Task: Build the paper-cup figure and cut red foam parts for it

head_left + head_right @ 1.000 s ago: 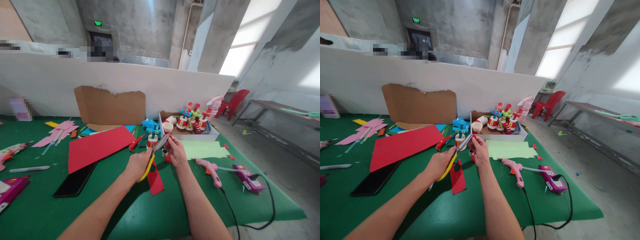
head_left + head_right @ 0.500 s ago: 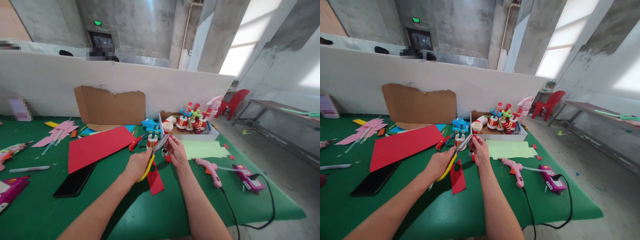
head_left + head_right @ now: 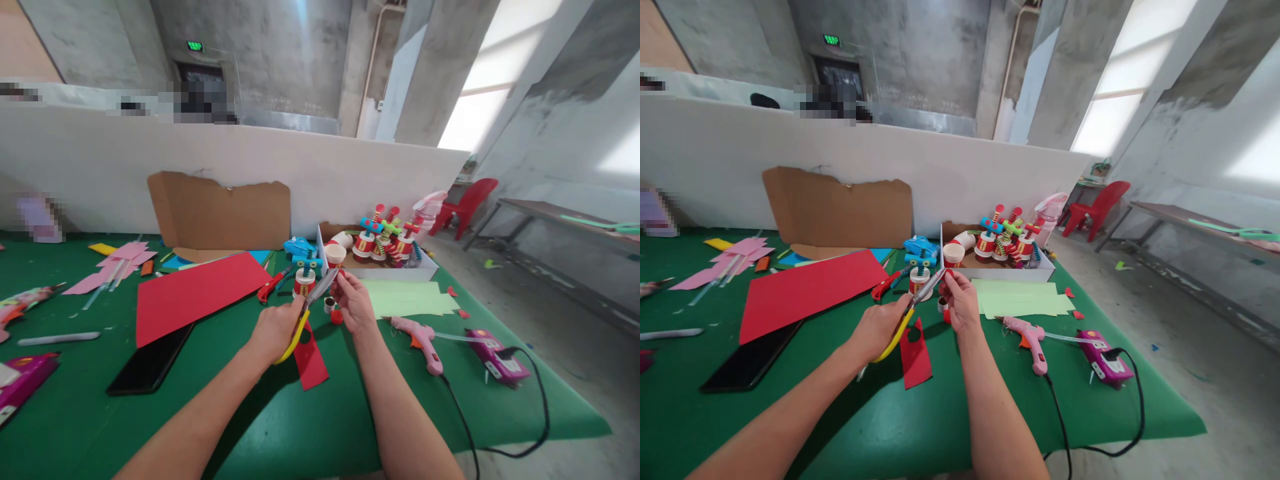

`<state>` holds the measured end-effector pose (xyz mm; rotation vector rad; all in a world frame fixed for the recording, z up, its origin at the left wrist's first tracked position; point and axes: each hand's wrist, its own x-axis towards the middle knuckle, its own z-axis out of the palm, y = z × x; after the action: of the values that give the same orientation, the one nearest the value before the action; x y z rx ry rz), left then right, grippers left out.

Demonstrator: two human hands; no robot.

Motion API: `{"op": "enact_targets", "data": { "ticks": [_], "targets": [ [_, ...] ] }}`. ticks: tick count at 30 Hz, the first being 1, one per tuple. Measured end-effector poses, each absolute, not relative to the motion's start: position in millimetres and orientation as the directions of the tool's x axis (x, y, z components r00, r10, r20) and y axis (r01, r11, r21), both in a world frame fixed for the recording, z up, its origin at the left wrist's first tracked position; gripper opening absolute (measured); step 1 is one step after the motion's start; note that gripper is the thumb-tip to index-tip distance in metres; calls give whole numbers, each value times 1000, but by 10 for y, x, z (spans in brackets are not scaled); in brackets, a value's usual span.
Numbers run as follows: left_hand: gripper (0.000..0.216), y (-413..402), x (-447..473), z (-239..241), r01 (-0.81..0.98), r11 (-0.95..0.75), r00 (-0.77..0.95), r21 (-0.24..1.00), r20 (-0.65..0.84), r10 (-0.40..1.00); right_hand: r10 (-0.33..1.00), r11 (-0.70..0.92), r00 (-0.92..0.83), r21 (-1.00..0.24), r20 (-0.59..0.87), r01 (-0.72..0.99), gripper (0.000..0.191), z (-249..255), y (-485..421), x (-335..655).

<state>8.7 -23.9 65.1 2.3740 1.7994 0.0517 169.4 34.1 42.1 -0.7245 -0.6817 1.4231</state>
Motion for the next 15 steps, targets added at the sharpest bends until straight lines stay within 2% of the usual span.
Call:
{"op": "enact_targets", "data": {
  "ticks": [15],
  "targets": [
    [27,-243,70,635,945,-287,298,159,-52,953,999,21,51,-789,-13,-614,24,419,345,1707]
  ]
}}
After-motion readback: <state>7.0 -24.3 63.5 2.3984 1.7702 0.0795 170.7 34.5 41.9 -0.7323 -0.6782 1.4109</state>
